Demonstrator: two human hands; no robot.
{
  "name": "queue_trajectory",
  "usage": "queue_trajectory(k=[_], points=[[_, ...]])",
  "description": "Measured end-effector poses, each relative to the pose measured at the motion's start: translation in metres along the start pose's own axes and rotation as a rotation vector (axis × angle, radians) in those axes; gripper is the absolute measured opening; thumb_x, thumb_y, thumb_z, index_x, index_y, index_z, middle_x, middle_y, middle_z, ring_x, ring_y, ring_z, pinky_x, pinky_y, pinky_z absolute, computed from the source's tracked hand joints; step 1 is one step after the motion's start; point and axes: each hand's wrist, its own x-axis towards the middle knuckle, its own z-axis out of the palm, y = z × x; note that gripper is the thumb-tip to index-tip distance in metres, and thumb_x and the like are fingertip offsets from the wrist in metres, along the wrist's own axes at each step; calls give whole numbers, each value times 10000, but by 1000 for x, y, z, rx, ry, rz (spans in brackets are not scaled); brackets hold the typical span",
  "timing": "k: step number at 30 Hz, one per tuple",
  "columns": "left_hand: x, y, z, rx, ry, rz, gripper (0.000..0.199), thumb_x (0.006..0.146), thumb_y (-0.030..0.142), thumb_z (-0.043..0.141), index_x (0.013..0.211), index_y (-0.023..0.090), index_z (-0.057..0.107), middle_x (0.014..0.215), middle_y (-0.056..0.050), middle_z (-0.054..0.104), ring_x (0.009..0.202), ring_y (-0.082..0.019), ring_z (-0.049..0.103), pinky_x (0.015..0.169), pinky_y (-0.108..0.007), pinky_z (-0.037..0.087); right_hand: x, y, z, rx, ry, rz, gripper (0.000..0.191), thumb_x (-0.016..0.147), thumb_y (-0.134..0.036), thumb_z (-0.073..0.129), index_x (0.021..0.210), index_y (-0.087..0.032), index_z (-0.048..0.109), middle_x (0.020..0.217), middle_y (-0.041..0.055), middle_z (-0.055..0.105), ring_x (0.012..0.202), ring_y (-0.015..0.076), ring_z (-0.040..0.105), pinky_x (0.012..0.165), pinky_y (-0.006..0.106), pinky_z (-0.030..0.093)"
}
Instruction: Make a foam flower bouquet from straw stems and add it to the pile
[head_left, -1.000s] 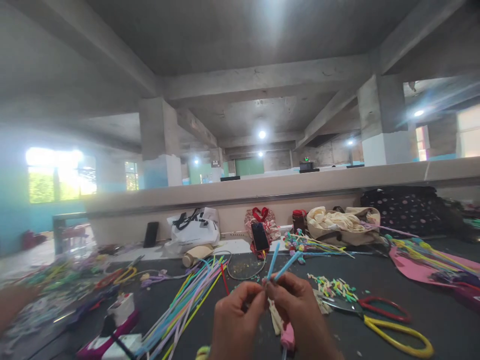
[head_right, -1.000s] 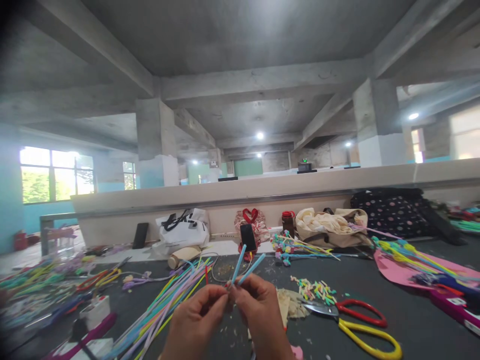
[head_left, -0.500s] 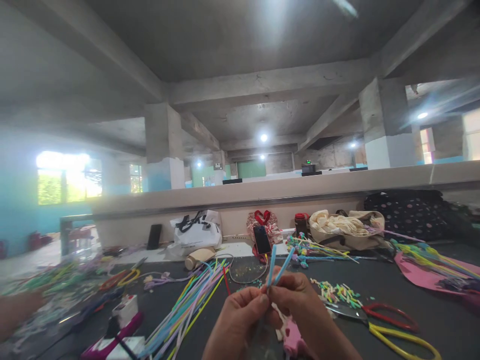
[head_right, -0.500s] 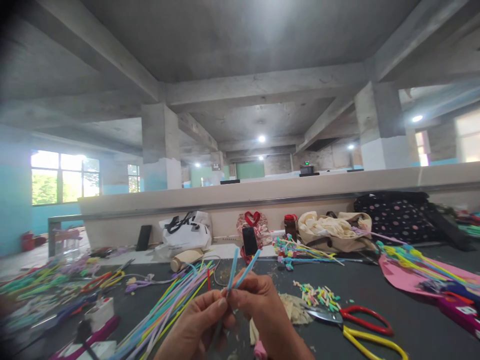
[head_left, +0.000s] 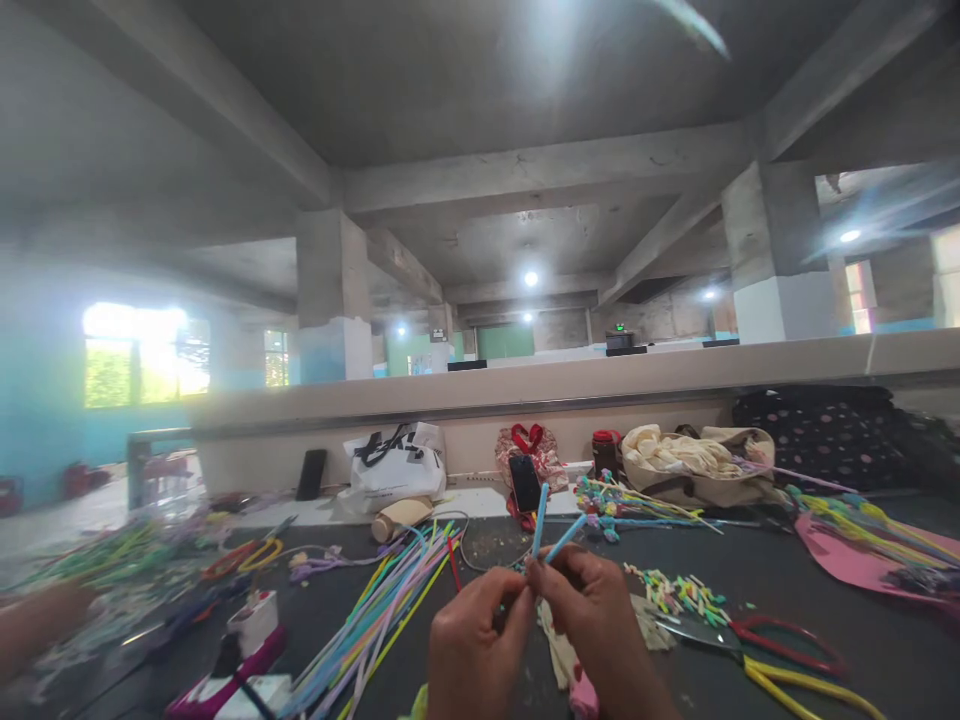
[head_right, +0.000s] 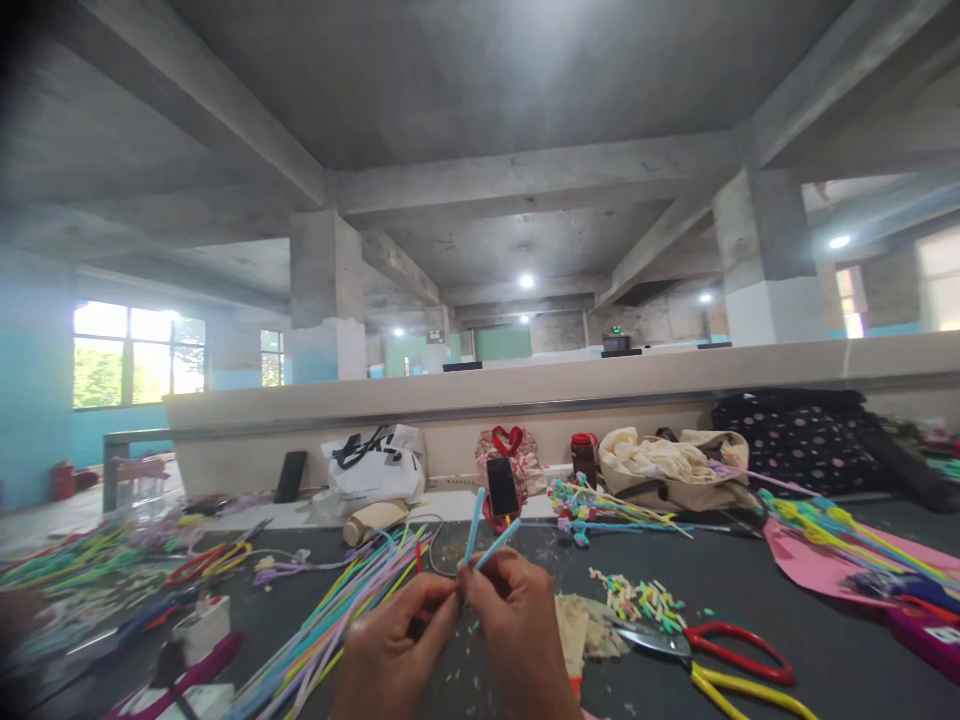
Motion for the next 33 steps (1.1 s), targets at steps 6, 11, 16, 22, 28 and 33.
queue_trajectory(k=[6, 11, 16, 22, 28, 33], points=[[4, -7, -2, -876, -452, -509, 198, 609, 304, 630, 523, 141, 558, 405, 9, 554, 378, -80, 470, 412, -167, 327, 3, 21, -1, 586, -229, 165, 224, 600, -341, 682, 657, -129, 640, 391, -75, 376, 341, 28, 234, 357, 176, 162], [1, -3, -3, -1193, -675, -654, 199, 581, 289, 673, 564, 119, 571, 392, -10, 577, 358, -93, 520, 381, -161, 369, 4, 18, -2, 642, -322, 107, 167, 607, -294, 675, 607, -133, 630, 472, -38, 454, 415, 61, 356, 427, 193, 268], [1, 6, -8, -1017, -516, -589, 218, 582, 306, 685, 565, 119, 574, 437, -19, 603, 333, -68, 479, 343, -145, 324, 3, -8, -7, 458, -296, 25, 179, 621, -281, 667, 546, -126, 619, 497, -37, 453, 455, 69, 385, 446, 195, 295], [9, 0, -8, -702, -269, -394, 208, 568, 314, 668, 493, 145, 572, 421, 17, 563, 377, -72, 430, 402, -168, 308, 6, 0, -4, 304, -148, 139, 323, 656, -439, 604, 596, -122, 624, 401, -63, 403, 341, 32, 273, 345, 168, 184], [4, -2, -2, -145, 80, 39, 105, 605, 259, 633, 501, 240, 633, 497, 4, 591, 507, -148, 479, 517, -212, 329, 3, 14, 6, 32, 44, -27, 280, 645, -417, 602, 573, -146, 605, 471, -26, 513, 392, 74, 388, 380, 189, 288], [3, -1, 1, -143, 130, 138, 127, 613, 241, 636, 488, 264, 630, 512, -21, 589, 562, -169, 486, 553, -215, 318, 6, 13, 5, 34, 30, -14, 286, 651, -356, 611, 471, -143, 545, 397, -57, 393, 376, 60, 331, 368, 186, 239]])
